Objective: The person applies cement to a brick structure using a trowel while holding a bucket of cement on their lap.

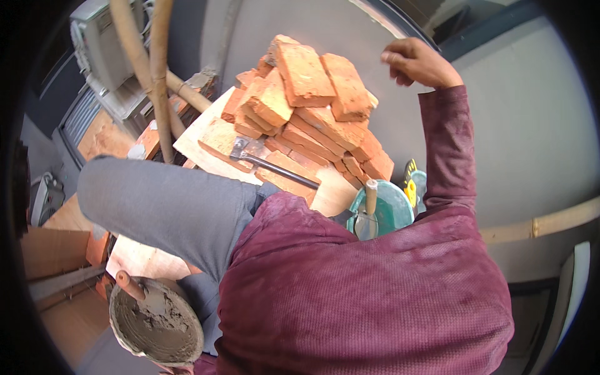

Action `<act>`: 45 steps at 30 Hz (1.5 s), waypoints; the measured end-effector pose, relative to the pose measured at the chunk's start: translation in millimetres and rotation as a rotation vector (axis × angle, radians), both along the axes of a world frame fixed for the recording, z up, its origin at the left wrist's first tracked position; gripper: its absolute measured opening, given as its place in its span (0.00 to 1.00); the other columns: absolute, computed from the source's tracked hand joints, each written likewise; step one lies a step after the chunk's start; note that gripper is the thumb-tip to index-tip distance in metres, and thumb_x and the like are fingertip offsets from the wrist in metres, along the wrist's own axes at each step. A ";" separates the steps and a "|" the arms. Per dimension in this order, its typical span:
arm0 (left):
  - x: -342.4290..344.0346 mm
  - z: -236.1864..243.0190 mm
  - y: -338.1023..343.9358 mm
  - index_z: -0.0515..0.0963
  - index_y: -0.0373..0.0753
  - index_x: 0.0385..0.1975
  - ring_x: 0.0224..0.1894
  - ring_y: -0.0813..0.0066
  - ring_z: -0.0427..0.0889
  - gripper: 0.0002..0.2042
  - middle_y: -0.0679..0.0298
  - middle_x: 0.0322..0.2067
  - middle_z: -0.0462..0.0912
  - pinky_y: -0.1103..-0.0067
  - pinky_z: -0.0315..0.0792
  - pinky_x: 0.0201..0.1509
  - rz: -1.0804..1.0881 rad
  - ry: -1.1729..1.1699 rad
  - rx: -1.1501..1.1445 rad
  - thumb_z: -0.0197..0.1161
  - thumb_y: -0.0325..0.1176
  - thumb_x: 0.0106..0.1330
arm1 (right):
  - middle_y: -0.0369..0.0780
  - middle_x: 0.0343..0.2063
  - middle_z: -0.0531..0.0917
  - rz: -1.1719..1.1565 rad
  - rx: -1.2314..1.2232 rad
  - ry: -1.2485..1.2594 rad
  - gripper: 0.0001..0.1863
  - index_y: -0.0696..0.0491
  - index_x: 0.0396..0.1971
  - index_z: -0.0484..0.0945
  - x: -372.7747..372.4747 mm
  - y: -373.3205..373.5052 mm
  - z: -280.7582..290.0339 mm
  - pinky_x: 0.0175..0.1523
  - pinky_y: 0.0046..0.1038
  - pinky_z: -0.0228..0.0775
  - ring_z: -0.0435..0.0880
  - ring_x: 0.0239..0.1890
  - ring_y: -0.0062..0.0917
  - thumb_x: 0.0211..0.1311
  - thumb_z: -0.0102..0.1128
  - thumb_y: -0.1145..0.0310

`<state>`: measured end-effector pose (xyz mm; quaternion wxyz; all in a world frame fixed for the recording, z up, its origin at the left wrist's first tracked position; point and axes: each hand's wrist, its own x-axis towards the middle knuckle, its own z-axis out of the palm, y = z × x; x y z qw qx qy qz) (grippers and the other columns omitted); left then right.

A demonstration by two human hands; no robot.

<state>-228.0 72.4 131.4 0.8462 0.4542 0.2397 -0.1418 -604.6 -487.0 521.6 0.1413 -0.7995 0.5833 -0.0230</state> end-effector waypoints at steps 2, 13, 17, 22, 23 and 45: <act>1.9 -1.0 -1.9 0.64 0.33 0.62 0.65 0.62 0.62 0.25 0.55 0.63 0.65 0.65 0.55 0.69 -0.012 -0.025 -0.013 0.48 0.44 0.72 | 0.37 0.21 0.79 0.106 0.313 0.062 0.11 0.59 0.37 0.78 3.8 18.0 -10.2 0.27 0.21 0.73 0.79 0.22 0.18 0.63 0.53 0.66; 0.0 -15.4 15.0 0.63 0.32 0.63 0.65 0.62 0.62 0.26 0.55 0.63 0.65 0.65 0.54 0.69 0.024 -0.018 -0.121 0.49 0.44 0.71 | 0.44 0.46 0.80 0.413 0.767 0.724 0.48 0.47 0.60 0.69 -137.6 37.5 -187.1 0.50 0.36 0.73 0.80 0.47 0.35 0.25 0.74 0.76; -5.6 -25.4 31.4 0.63 0.32 0.63 0.66 0.62 0.62 0.26 0.55 0.63 0.65 0.65 0.54 0.70 0.077 0.003 -0.181 0.49 0.45 0.71 | 0.41 0.50 0.79 -0.056 1.126 0.392 0.48 0.48 0.61 0.67 -264.0 16.3 -224.5 0.54 0.29 0.71 0.76 0.51 0.27 0.30 0.74 0.80; -13.6 -14.9 69.5 0.63 0.32 0.63 0.66 0.61 0.62 0.26 0.55 0.63 0.65 0.65 0.54 0.70 0.182 -0.020 -0.203 0.49 0.45 0.71 | 0.39 0.51 0.78 0.193 0.862 0.257 0.44 0.50 0.60 0.68 -168.2 70.4 -232.1 0.61 0.32 0.65 0.73 0.56 0.28 0.34 0.76 0.72; -14.5 -19.0 70.6 0.63 0.32 0.63 0.66 0.61 0.62 0.26 0.55 0.63 0.65 0.65 0.53 0.70 0.198 -0.021 -0.216 0.49 0.45 0.71 | 0.41 0.47 0.82 0.192 0.894 0.207 0.42 0.50 0.58 0.70 -164.9 71.5 -230.5 0.60 0.34 0.66 0.76 0.53 0.30 0.35 0.77 0.68; -18.6 -53.8 88.1 0.65 0.27 0.59 0.64 0.56 0.64 0.27 0.48 0.61 0.67 0.63 0.54 0.70 -0.051 -0.295 -0.634 0.50 0.45 0.71 | 0.40 0.32 0.85 0.359 0.725 1.068 0.25 0.50 0.37 0.82 -78.3 -58.1 -100.3 0.45 0.34 0.73 0.82 0.37 0.32 0.29 0.70 0.67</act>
